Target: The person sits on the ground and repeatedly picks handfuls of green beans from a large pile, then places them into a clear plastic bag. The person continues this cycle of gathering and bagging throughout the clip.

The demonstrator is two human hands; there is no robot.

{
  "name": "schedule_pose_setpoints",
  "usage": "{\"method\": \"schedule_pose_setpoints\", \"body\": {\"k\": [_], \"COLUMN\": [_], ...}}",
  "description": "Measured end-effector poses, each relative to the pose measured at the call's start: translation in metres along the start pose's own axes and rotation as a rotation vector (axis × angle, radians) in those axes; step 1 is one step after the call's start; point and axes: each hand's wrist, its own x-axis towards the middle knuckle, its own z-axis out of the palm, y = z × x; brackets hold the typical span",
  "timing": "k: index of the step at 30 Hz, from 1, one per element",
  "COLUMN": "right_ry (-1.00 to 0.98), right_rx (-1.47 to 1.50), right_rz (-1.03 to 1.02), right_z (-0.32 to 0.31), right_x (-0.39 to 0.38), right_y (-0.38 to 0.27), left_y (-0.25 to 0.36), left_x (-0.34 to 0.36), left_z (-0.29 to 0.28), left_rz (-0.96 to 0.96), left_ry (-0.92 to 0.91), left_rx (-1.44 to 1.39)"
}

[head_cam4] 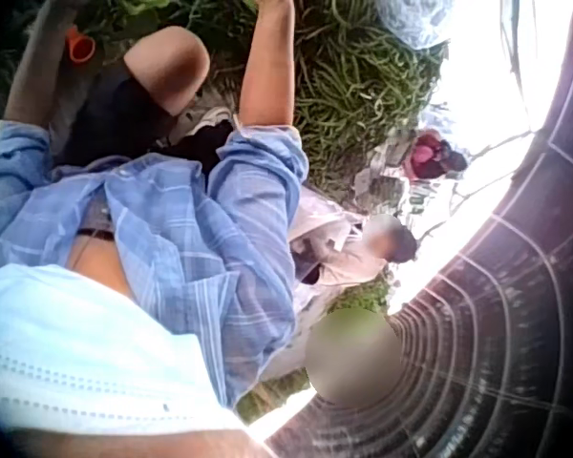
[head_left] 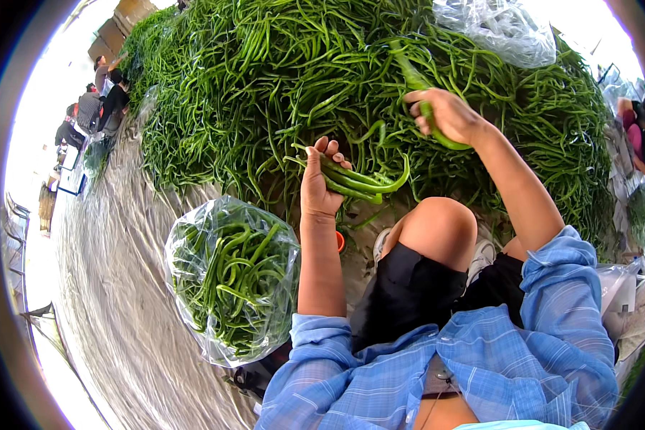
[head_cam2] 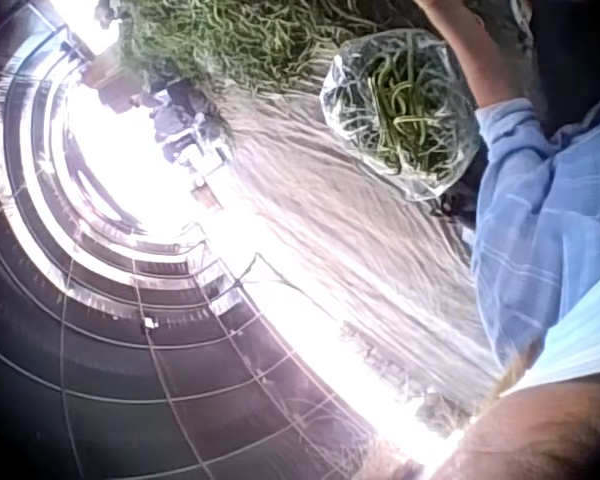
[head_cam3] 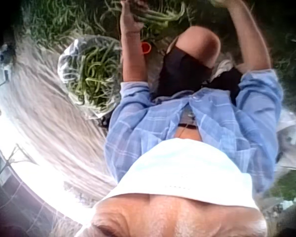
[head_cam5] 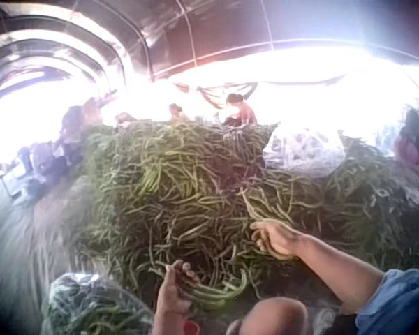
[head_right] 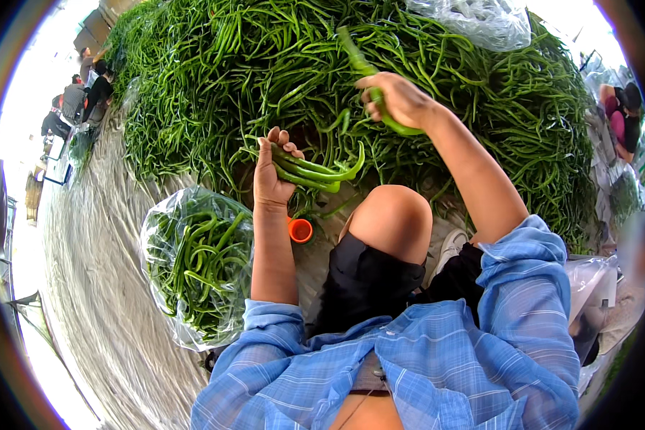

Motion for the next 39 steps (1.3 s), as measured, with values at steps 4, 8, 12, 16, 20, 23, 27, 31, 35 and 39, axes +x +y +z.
{"method": "schedule_pose_setpoints", "body": {"k": [4,8,12,16,20,23,27,31,35,39], "right_ry": [-0.455,-0.577,-0.377,-0.260,-0.224,-0.267,-0.263,-0.017,-0.136,-0.433], "right_rx": [-0.256,-0.490,-1.100,-1.048,-0.875,-0.509,-0.520,-0.931,-0.808,-0.683], "right_rz": [0.321,0.414,0.058,-0.340,-0.388,-0.326,-0.182,-0.668,-0.843,-0.567], "right_z": [0.051,0.065,0.058,0.064,0.049,0.055,0.064,0.104,0.166,0.280], "right_x": [-0.013,-0.005,-0.003,-0.036,-0.041,-0.047,-0.054,-0.066,-0.043,-0.007], "right_y": [-0.019,-0.004,-0.002,0.023,0.029,0.030,0.017,0.019,0.023,0.037], "left_y": [-0.019,-0.025,-0.021,-0.016,-0.018,-0.012,-0.007,-0.018,-0.030,-0.041], "left_x": [0.002,0.004,0.003,0.007,0.018,0.021,0.006,-0.016,-0.047,-0.070], "left_z": [0.018,0.038,0.039,0.031,0.031,0.029,0.027,0.027,-0.050,-0.089], "left_rz": [-0.025,-0.157,-0.165,-0.064,-0.048,0.059,0.202,0.250,0.269,0.255], "left_ry": [-0.064,-0.221,-0.142,-0.106,-0.084,-0.037,0.013,0.224,0.481,0.427], "left_rx": [0.190,0.167,0.031,-0.013,-0.186,-0.058,-0.025,-0.202,-0.339,-0.162]}}
